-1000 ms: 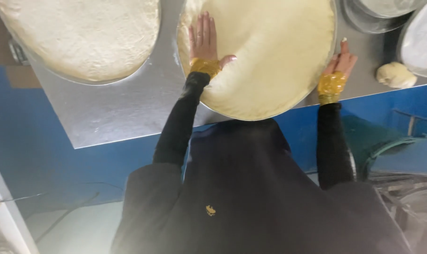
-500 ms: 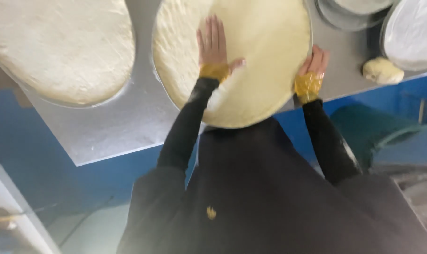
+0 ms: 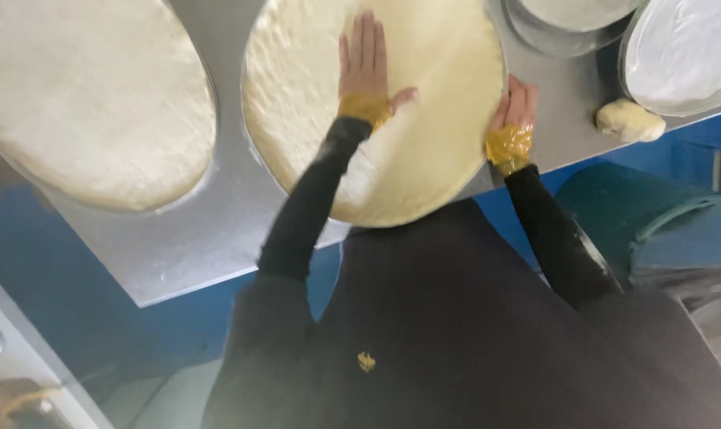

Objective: Flattening and stretching dough in large circular trays and organizing them on racks.

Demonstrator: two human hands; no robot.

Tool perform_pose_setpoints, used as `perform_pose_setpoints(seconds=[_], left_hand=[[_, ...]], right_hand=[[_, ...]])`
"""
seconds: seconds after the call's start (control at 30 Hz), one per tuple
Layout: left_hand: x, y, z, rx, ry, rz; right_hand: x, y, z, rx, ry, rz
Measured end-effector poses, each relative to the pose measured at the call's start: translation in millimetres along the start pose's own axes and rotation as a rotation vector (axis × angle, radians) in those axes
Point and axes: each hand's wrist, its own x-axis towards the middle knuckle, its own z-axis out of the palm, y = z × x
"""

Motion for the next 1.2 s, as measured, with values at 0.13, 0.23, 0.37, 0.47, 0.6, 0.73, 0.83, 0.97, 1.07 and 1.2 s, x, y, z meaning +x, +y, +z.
perform_pose_setpoints(seconds=[0.13, 0.23, 0.37, 0.47, 0.6, 0.73, 0.83, 0.97, 1.07, 1.2], left_hand=[[47, -33, -5, -0.052, 0.151, 0.112], [52, -43, -10, 0.024, 0.312, 0.142], [71, -43, -19, 0.005, 0.108, 0.013], [69, -50, -11, 0.030, 0.288, 0.154], [72, -46, -9, 0.006, 0.193, 0.158], [81, -41, 0, -0.098, 0.038, 0.053], [79, -36, 15, 0.061, 0.458, 0.360], [59, 6, 1, -0.097, 0.036, 0.160], [35, 52, -9, -0.085, -0.051, 0.253], [18, 65, 9, -0.062, -0.023, 0.334]], right_hand=[[13, 7, 8, 0.017, 0.025, -0.050], [5, -4, 1, 0.036, -0.030, -0.025], [12, -2, 3, 0.060, -0.023, -0.009], [9, -1, 6, 0.045, -0.007, -0.005], [10, -4, 1, 0.038, -0.019, 0.041], [14, -9, 1, 0.064, -0.013, 0.038], [13, -12, 1, 0.058, -0.010, 0.060], [7, -5, 6, 0.058, 0.012, 0.042], [17, -2, 6, 0.046, 0.035, 0.033], [16, -9, 1, 0.049, 0.016, 0.035]])
